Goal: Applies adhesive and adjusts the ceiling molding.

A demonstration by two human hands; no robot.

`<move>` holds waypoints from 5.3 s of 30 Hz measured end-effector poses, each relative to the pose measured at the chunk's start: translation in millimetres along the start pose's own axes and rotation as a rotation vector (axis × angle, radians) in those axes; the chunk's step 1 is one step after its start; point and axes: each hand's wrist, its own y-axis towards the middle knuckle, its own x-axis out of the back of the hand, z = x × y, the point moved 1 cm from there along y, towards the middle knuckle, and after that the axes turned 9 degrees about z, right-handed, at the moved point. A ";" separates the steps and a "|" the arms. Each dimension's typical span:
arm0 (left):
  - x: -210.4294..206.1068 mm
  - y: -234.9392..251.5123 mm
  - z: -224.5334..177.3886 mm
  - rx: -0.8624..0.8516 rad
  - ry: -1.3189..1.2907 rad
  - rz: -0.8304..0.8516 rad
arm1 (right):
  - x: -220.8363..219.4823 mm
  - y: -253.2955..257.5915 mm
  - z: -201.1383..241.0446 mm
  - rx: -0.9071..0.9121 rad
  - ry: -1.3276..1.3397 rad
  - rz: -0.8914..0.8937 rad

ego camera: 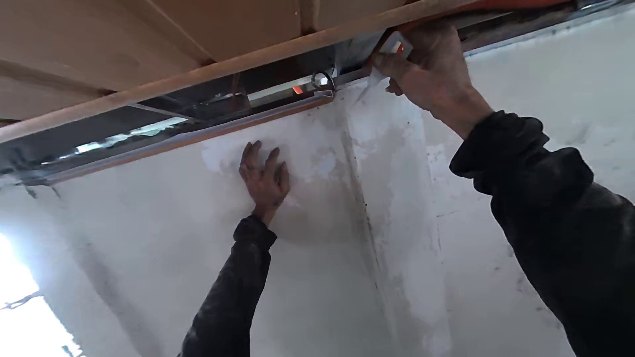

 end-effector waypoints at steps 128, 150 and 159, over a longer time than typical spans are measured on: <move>-4.1 0.2 5.9 -0.021 0.101 0.090 | -100.6 -169.9 -70.1 0.179 0.296 -0.581; 9.4 26.3 -31.0 -0.125 0.002 0.141 | -131.5 -201.5 -119.4 0.099 0.040 -0.683; -11.0 22.3 -29.4 -0.167 0.044 0.195 | -132.9 -201.8 -119.9 0.127 0.030 -0.681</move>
